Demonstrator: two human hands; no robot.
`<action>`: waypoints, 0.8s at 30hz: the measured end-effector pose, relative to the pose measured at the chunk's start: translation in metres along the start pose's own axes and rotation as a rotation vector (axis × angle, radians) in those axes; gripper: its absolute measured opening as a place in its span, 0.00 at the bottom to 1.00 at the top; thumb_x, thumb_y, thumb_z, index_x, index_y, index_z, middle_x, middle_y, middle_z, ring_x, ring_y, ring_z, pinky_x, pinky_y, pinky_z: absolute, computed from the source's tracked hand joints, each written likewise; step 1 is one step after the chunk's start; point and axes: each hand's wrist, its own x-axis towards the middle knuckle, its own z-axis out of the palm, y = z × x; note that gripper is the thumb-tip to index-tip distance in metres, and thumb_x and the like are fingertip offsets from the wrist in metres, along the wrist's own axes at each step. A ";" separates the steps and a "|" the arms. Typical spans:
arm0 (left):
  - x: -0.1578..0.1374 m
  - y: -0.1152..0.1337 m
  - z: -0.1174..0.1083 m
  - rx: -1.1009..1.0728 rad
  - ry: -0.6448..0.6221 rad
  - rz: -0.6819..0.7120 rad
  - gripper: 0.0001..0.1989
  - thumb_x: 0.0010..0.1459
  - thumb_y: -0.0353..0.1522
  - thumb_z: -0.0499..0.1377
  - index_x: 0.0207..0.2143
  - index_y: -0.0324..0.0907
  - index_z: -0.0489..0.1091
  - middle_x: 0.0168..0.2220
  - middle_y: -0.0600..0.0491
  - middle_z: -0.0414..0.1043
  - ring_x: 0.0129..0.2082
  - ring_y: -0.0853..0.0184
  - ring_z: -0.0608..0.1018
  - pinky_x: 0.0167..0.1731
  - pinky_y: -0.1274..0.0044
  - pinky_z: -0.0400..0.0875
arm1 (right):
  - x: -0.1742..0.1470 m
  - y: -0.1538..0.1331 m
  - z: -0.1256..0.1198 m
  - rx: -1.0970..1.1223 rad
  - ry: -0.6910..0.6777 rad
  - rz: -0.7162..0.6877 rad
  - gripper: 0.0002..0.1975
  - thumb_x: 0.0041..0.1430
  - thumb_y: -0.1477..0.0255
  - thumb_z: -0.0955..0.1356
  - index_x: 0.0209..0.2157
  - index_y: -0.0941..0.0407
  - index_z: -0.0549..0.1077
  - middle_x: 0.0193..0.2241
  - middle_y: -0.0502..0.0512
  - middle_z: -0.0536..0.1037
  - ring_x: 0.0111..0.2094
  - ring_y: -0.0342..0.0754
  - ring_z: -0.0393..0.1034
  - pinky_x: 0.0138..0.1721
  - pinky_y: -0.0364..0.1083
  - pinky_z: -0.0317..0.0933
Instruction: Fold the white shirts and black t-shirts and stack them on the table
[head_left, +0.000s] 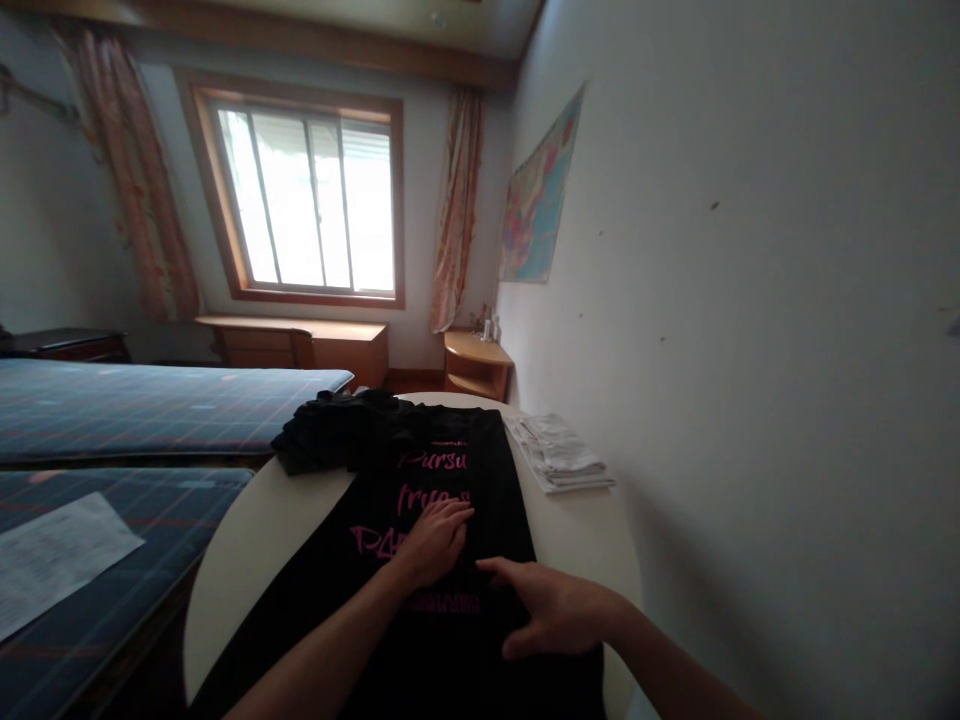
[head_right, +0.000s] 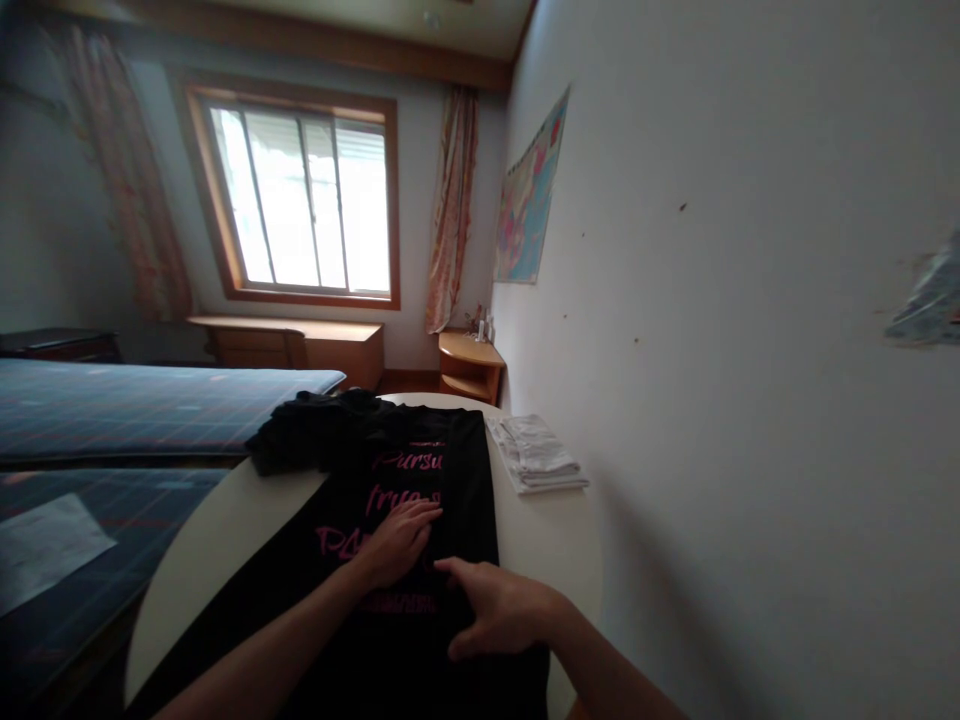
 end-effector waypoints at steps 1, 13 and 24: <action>0.001 -0.001 0.000 -0.006 0.023 -0.014 0.19 0.66 0.30 0.47 0.54 0.42 0.70 0.57 0.50 0.70 0.59 0.63 0.68 0.61 0.66 0.59 | 0.001 -0.002 0.000 0.009 0.029 -0.006 0.44 0.46 0.63 0.75 0.64 0.56 0.60 0.54 0.61 0.73 0.50 0.54 0.69 0.51 0.47 0.62; 0.001 0.000 0.000 -0.003 0.062 -0.054 0.14 0.65 0.31 0.52 0.48 0.42 0.73 0.49 0.50 0.74 0.51 0.61 0.73 0.55 0.67 0.65 | 0.044 0.033 -0.024 0.079 0.038 0.115 0.17 0.64 0.63 0.62 0.42 0.58 0.78 0.31 0.52 0.79 0.27 0.42 0.70 0.26 0.38 0.60; -0.002 0.001 0.000 0.026 0.042 -0.017 0.23 0.56 0.28 0.57 0.55 0.47 0.69 0.63 0.49 0.60 0.61 0.55 0.64 0.61 0.59 0.59 | 0.099 0.093 -0.039 -0.311 0.678 0.595 0.17 0.65 0.61 0.61 0.40 0.57 0.76 0.40 0.63 0.80 0.44 0.54 0.75 0.39 0.46 0.62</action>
